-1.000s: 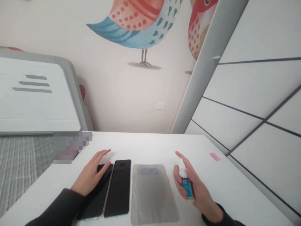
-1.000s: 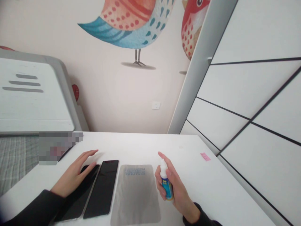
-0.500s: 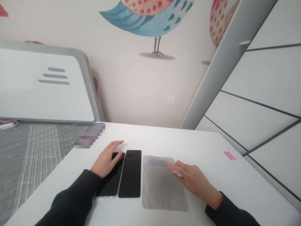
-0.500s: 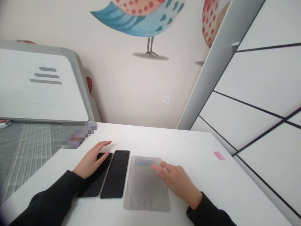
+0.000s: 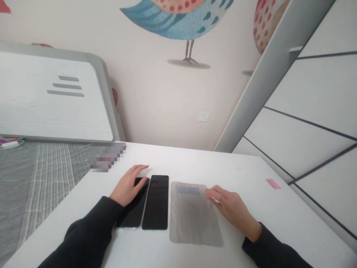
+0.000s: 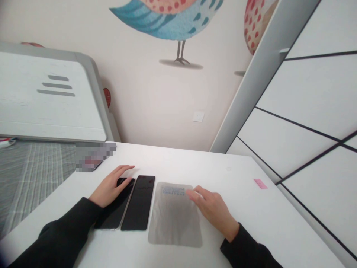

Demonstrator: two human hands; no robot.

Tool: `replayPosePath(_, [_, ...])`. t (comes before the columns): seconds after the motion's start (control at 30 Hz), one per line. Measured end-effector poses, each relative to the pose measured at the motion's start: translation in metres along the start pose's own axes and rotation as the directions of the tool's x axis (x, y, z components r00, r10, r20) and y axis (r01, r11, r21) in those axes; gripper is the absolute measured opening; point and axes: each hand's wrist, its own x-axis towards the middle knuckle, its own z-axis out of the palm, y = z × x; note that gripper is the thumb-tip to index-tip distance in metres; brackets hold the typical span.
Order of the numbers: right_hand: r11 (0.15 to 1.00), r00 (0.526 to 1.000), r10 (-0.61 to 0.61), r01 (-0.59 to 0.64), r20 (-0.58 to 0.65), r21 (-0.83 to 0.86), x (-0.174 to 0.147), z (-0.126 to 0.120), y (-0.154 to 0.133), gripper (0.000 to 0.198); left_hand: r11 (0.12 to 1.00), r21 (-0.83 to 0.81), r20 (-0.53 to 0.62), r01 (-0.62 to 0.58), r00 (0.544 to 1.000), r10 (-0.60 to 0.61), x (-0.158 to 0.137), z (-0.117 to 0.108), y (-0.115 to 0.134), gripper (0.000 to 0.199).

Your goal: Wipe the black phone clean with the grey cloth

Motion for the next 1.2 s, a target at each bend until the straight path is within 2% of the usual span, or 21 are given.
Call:
replayPosePath(0.07, [0.995, 0.991, 0.094, -0.090, -0.097, 0.043, 0.000, -0.008, 0.017, 0.028, 1.000, 0.002, 0.005, 0.001, 1.000, -0.001, 0.000, 0.000, 0.000, 0.043])
replayPosePath(0.13, [0.978, 0.954, 0.204, -0.186, -0.222, 0.098, -0.001, -0.017, 0.038, 0.045, 1.000, 0.002, 0.011, 0.000, 1.000, 0.000, 0.000, -0.001, 0.000, 0.044])
replayPosePath(0.23, [0.929, 0.860, 0.364, -0.307, -0.358, 0.206, -0.004, -0.030, 0.070, 0.066, 1.000, -0.002, 0.016, -0.002, 1.000, 0.002, -0.001, -0.002, -0.001, 0.043])
replayPosePath(0.33, [0.871, 0.764, 0.487, -0.394, -0.423, 0.293, -0.008, -0.036, 0.089, 0.069, 1.000, -0.005, 0.019, 0.000, 1.000, 0.000, -0.001, -0.001, -0.002, 0.043])
replayPosePath(0.4, [0.840, 0.726, 0.540, -0.432, -0.426, 0.329, -0.010, -0.036, 0.094, 0.070, 1.000, -0.007, 0.020, 0.001, 1.000, -0.001, 0.000, 0.000, -0.003, 0.043])
replayPosePath(0.57, [0.810, 0.717, 0.579, -0.451, -0.388, 0.376, -0.012, -0.030, 0.095, 0.077, 1.000, 0.012, -0.002, 0.004, 1.000, -0.004, 0.001, -0.005, -0.007, 0.043])
replayPosePath(0.63, [0.819, 0.714, 0.566, -0.434, -0.412, 0.375, -0.015, -0.033, 0.092, 0.086, 0.999, 0.038, -0.031, 0.019, 0.999, -0.018, -0.007, -0.012, -0.009, 0.043])
replayPosePath(0.7, [0.835, 0.685, 0.548, -0.420, -0.480, 0.354, -0.021, -0.042, 0.085, 0.091, 0.996, 0.072, -0.064, 0.048, 0.997, -0.044, -0.027, -0.020, -0.007, 0.042])
replayPosePath(0.8, [0.859, 0.605, 0.500, -0.439, -0.620, 0.264, -0.029, -0.059, 0.066, 0.064, 0.982, 0.179, -0.097, 0.051, 0.995, -0.034, -0.070, -0.026, 0.008, 0.038])
replayPosePath(0.83, [0.881, 0.636, 0.430, -0.452, -0.641, 0.142, -0.030, -0.063, 0.057, 0.049, 0.971, 0.237, -0.112, 0.025, 0.994, 0.002, -0.084, -0.024, 0.017, 0.037])
replayPosePath(0.9, [0.935, 0.752, 0.271, -0.354, -0.601, -0.022, -0.029, -0.062, 0.036, 0.027, 0.933, 0.360, -0.142, -0.015, 0.987, 0.071, -0.104, -0.017, 0.037, 0.039])
replayPosePath(0.97, [0.986, 0.883, 0.113, -0.154, -0.455, -0.055, -0.021, -0.049, 0.014, 0.019, 0.884, 0.457, -0.085, -0.101, 0.984, 0.156, -0.113, -0.006, 0.057, 0.046])
replayPosePath(1.0, [0.998, 0.933, 0.031, -0.046, -0.359, -0.034, -0.015, -0.038, 0.003, 0.017, 0.864, 0.482, -0.041, -0.146, 0.981, 0.189, -0.114, 0.000, 0.065, 0.049])
replayPosePath(1.03, [1.000, 0.965, 0.002, 0.000, -0.261, 0.008, -0.009, -0.026, -0.005, 0.020, 0.847, 0.495, 0.007, -0.192, 0.976, 0.217, -0.113, 0.006, 0.072, 0.052])
replayPosePath(1.1, [0.991, 0.994, 0.074, -0.064, -0.076, 0.119, 0.007, -0.002, -0.016, 0.030, 0.829, 0.503, 0.077, -0.243, 0.968, 0.238, -0.110, 0.018, 0.080, 0.060])
replayPosePath(1.2, [0.933, 0.968, 0.226, -0.248, 0.111, 0.261, 0.030, 0.023, -0.020, 0.051, 0.828, 0.495, 0.136, -0.265, 0.964, 0.228, -0.110, 0.029, 0.080, 0.072])
